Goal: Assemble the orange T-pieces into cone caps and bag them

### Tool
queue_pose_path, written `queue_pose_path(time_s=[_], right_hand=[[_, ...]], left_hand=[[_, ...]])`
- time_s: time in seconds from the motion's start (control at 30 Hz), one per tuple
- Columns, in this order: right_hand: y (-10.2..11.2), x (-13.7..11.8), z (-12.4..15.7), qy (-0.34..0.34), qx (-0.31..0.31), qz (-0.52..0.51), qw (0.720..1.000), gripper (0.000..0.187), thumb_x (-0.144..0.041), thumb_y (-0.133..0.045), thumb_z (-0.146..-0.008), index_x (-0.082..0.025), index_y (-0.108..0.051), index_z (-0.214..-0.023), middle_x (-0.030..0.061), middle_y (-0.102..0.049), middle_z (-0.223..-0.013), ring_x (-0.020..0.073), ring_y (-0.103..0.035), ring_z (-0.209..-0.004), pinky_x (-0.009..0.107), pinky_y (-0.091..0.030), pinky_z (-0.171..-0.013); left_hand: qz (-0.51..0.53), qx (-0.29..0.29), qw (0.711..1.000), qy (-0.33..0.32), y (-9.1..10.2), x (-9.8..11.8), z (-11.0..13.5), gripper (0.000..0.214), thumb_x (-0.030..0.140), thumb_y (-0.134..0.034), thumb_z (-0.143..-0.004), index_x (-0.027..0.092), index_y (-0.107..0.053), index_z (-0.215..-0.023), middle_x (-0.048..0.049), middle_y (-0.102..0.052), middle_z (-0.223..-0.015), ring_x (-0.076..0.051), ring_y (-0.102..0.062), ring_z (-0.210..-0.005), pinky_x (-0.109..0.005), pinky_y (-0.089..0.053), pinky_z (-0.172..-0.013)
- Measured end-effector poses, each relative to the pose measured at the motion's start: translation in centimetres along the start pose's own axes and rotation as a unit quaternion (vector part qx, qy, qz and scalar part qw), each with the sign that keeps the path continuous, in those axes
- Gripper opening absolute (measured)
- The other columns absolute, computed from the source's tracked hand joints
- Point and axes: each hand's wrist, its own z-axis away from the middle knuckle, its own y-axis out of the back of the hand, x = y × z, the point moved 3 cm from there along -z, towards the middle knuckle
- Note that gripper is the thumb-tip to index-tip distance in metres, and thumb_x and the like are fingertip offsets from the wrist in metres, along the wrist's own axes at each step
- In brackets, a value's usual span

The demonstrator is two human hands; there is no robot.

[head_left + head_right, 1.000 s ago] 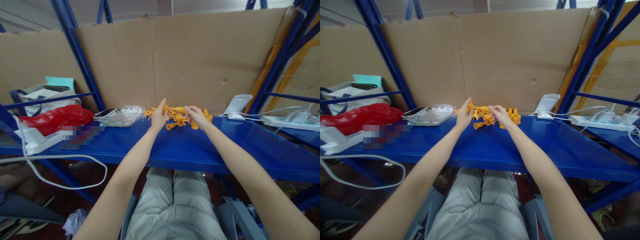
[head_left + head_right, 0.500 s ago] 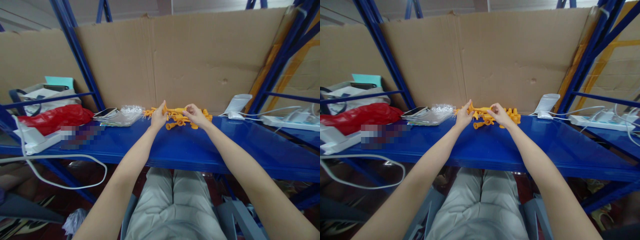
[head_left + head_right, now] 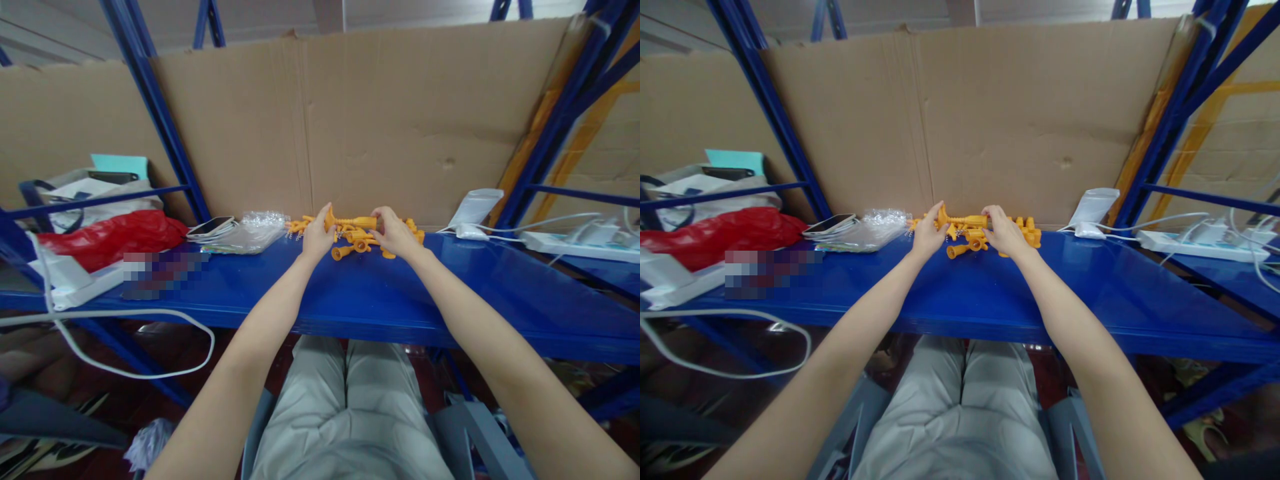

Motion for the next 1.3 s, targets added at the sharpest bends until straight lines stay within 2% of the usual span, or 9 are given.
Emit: queue_pose_path(time_s=[0.27,0.57,0.73,0.97,1.1,1.23,1.3], right_hand=[[0.6,-0.8,0.1,-0.030,-0.028,0.085,0.996,0.037,-0.020,-0.049,-0.079,-0.022,-0.049,-0.115,0.0137,-0.061,-0.117,0.0282,-0.063,-0.092,0.036,-0.046,-0.070],[0.9,-0.4,0.2,-0.051,-0.030,0.108,0.992,0.037,-0.016,-0.047,-0.080,-0.022,-0.048,-0.117,0.0140,-0.060,-0.123,0.0298,-0.063,-0.101,0.037,-0.047,-0.074],[0.9,0.0,0.2,-0.071,-0.026,0.112,0.991,0.032,-0.020,-0.050,-0.082,-0.022,-0.050,-0.114,0.0137,-0.060,-0.122,0.0292,-0.063,-0.101,0.036,-0.047,-0.072],[0.5,0.5,0.0,-0.046,-0.009,0.093,0.995,0.024,-0.030,-0.056,-0.084,-0.023,-0.053,-0.107,0.0115,-0.062,-0.114,0.0273,-0.063,-0.096,0.035,-0.048,-0.071],[0.5,0.3,0.1,-0.047,-0.017,0.087,0.995,0.030,-0.029,-0.057,-0.085,-0.021,-0.056,-0.114,0.0125,-0.062,-0.118,0.0295,-0.063,-0.102,0.038,-0.051,-0.074],[0.5,-0.1,0.2,-0.031,-0.026,0.074,0.996,0.040,-0.030,-0.054,-0.090,-0.025,-0.057,-0.129,0.0114,-0.060,-0.125,0.0299,-0.063,-0.109,0.042,-0.053,-0.081],[0.4,-0.2,0.2,-0.038,-0.037,0.076,0.996,0.040,-0.030,-0.053,-0.091,-0.027,-0.059,-0.131,0.0108,-0.060,-0.126,0.0296,-0.063,-0.109,0.043,-0.054,-0.084]], left_hand=[[-0.001,-0.014,1.000,-0.012,-0.3,0.4,0.2,0.061,0.011,-0.062,-0.086,0.021,-0.051,-0.145,-0.0103,-0.067,-0.132,-0.025,-0.066,-0.116,-0.041,-0.049,-0.106],[-0.046,-0.023,0.999,0.011,-0.1,0.2,0.2,0.057,0.018,-0.066,-0.084,0.019,-0.055,-0.140,-0.0122,-0.069,-0.129,-0.027,-0.065,-0.120,-0.041,-0.048,-0.107],[-0.058,-0.027,0.998,0.020,0.0,0.5,0.3,0.055,0.019,-0.066,-0.084,0.016,-0.055,-0.138,-0.0137,-0.071,-0.123,-0.028,-0.064,-0.120,-0.041,-0.047,-0.107],[-0.057,-0.015,0.998,0.020,0.0,0.6,0.4,0.055,0.018,-0.065,-0.085,0.019,-0.054,-0.138,-0.0114,-0.072,-0.118,-0.027,-0.066,-0.117,-0.041,-0.049,-0.105],[-0.062,-0.018,0.998,0.027,0.0,0.5,0.4,0.055,0.018,-0.064,-0.085,0.019,-0.052,-0.139,-0.0114,-0.072,-0.117,-0.027,-0.067,-0.113,-0.040,-0.050,-0.102],[-0.050,-0.009,0.999,0.017,-0.1,0.2,0.3,0.054,0.019,-0.062,-0.086,0.021,-0.052,-0.139,-0.0091,-0.073,-0.115,-0.025,-0.069,-0.111,-0.038,-0.051,-0.100],[-0.048,-0.006,0.999,0.015,-0.1,0.1,0.3,0.054,0.019,-0.062,-0.086,0.022,-0.052,-0.139,-0.0087,-0.074,-0.114,-0.025,-0.069,-0.110,-0.037,-0.052,-0.099]])
